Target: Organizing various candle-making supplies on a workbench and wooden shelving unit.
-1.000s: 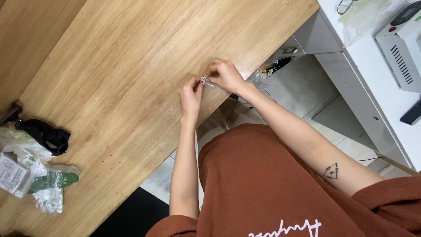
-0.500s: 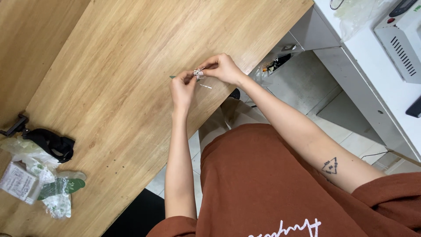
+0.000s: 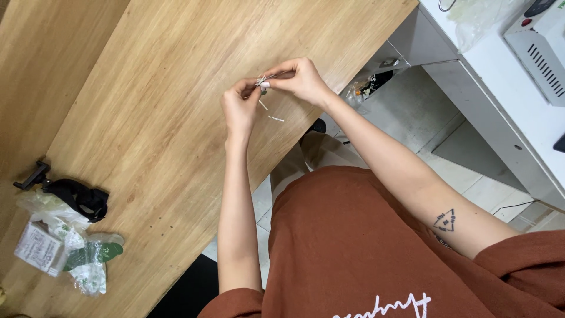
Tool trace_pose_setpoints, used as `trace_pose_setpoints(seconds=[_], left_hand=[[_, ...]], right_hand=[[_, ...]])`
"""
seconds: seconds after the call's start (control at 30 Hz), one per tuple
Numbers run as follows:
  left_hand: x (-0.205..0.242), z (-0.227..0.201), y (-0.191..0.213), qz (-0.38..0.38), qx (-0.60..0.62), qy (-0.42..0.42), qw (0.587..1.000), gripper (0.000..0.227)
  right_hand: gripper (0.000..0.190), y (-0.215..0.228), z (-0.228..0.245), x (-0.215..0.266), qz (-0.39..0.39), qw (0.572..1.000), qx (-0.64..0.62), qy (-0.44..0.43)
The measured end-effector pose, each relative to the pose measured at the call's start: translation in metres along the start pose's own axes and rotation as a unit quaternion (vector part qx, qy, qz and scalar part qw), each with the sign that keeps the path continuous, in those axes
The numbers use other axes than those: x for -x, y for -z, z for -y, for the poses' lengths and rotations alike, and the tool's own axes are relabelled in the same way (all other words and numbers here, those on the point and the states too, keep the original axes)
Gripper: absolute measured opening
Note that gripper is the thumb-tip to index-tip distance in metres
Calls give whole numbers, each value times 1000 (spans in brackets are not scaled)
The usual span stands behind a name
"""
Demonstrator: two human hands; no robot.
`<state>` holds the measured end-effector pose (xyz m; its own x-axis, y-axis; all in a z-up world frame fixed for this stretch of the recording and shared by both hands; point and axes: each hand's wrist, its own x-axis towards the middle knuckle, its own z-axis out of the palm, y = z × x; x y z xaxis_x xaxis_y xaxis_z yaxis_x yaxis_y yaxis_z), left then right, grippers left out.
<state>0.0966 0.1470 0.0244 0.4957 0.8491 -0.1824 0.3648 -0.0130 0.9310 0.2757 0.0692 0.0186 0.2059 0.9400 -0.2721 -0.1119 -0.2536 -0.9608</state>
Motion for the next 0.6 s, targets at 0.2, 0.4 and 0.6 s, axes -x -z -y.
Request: trace_pose_setpoints(seconds=[0.2, 0.4, 0.6], left_hand=[[-12, -44, -26, 2, -8, -22, 1000, 14], [-7, -52, -93, 83, -18, -51, 995, 13], [16, -46, -182, 216, -59, -30, 974, 16]], right_hand=[[18, 19, 17, 6, -72, 996, -42, 39], [17, 73, -16, 57, -150, 982, -105, 53], [34, 129, -62, 135, -267, 941, -189, -87]])
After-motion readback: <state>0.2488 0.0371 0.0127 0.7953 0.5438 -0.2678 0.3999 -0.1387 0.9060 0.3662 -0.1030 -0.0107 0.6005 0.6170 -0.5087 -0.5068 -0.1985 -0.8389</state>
